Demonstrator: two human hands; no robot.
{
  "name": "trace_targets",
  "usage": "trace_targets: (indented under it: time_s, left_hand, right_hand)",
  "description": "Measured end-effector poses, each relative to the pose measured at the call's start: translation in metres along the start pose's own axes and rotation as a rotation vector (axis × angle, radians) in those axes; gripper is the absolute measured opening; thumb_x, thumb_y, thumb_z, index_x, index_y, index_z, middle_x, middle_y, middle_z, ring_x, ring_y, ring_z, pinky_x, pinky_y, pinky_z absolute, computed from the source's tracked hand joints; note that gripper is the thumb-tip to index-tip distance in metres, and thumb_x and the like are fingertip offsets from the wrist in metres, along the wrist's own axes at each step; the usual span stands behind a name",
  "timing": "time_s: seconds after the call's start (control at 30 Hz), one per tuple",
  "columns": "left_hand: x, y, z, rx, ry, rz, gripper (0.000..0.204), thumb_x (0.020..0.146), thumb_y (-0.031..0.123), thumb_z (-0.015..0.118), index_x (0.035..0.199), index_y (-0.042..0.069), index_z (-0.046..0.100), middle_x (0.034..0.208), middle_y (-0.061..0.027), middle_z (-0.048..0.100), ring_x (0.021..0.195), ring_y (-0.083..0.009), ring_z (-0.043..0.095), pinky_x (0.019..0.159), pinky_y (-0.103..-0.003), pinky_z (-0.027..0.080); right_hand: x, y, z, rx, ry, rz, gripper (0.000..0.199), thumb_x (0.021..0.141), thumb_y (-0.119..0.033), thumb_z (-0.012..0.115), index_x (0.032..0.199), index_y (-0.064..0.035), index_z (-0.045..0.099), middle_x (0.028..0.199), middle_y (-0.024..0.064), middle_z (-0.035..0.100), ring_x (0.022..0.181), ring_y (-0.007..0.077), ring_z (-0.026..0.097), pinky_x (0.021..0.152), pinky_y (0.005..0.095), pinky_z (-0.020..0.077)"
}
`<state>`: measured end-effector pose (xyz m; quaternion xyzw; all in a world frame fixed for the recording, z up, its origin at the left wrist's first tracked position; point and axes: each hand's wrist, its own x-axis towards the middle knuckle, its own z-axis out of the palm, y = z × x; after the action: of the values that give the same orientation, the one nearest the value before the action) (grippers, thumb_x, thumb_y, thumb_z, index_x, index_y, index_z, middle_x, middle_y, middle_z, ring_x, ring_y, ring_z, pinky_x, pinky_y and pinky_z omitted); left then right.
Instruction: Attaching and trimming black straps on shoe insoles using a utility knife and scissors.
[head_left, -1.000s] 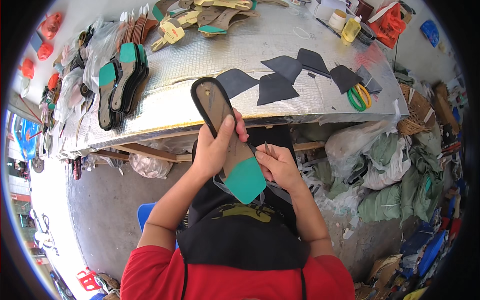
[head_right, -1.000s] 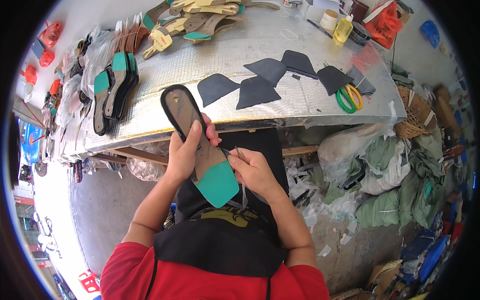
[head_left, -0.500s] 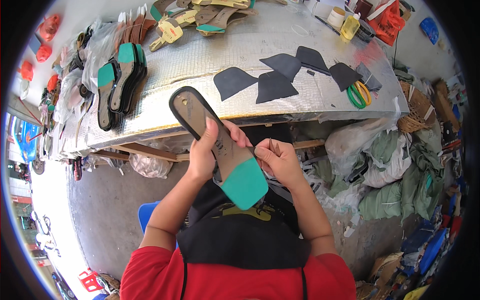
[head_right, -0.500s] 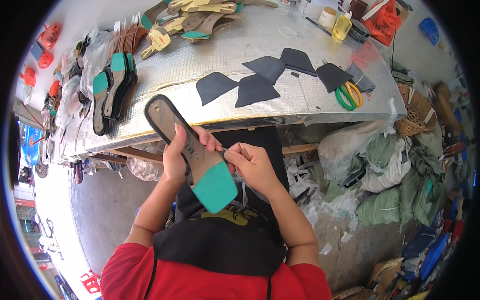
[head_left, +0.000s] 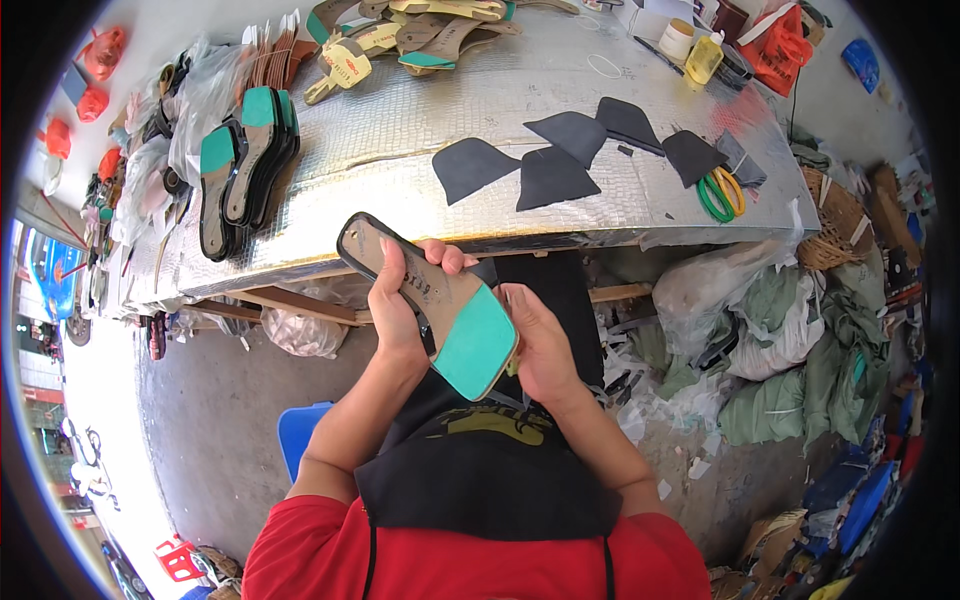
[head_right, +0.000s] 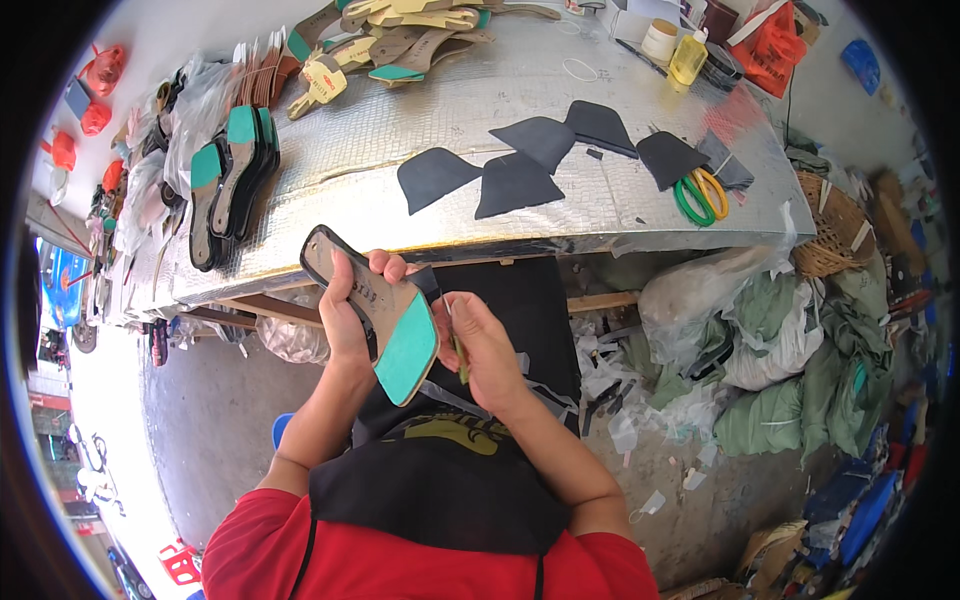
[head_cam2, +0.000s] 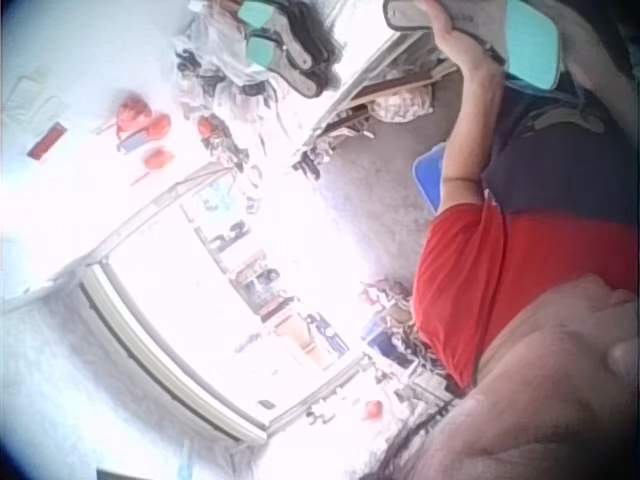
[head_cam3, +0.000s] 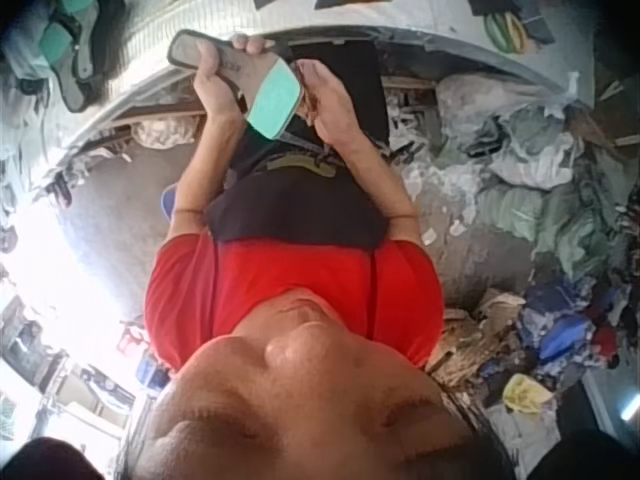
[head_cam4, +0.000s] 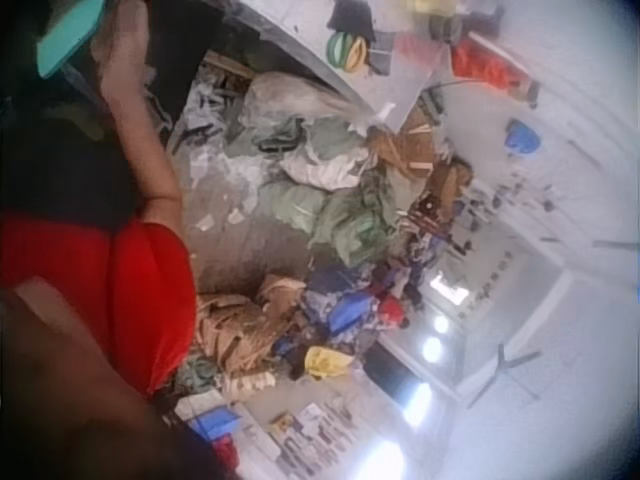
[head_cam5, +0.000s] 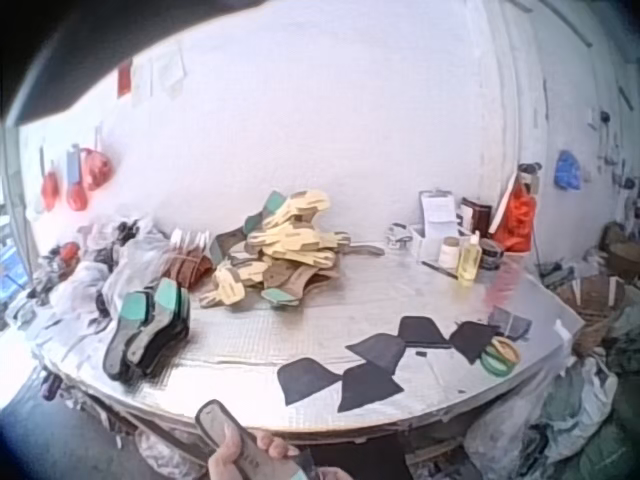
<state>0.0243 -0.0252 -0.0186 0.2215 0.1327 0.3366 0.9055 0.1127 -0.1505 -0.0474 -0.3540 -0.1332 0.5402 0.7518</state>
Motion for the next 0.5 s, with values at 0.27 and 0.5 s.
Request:
trace_targets:
  time_s: [0.27,0.5]
  left_hand:
    - [-0.007,-0.010,-0.002,0.078,-0.064,0.001,0.051,0.102,0.050,0.031,0.083,0.007,0.050,0.090,-0.0110,0.057,0.100,-0.0251,0.048,0.097,-0.038,0.037]
    - [-0.009,-0.009,-0.007,0.342,0.033,0.102,0.055,0.102,0.050,0.026,0.078,0.007,0.051,0.105,-0.0121,0.060,0.104,-0.0237,0.049,0.098,-0.037,0.035]
  right_hand:
    - [0.010,0.009,0.007,0.082,0.029,-0.060,0.032,0.100,-0.038,0.051,0.102,-0.0060,0.052,0.077,-0.0053,0.052,0.062,0.0013,0.043,0.054,0.0183,0.0352]
    - [0.013,0.002,-0.010,-0.025,-0.075,-0.039,0.025,0.098,-0.029,0.058,0.089,-0.0061,0.054,0.077,-0.0033,0.056,0.067,0.0016,0.049,0.058,0.0182,0.0407]
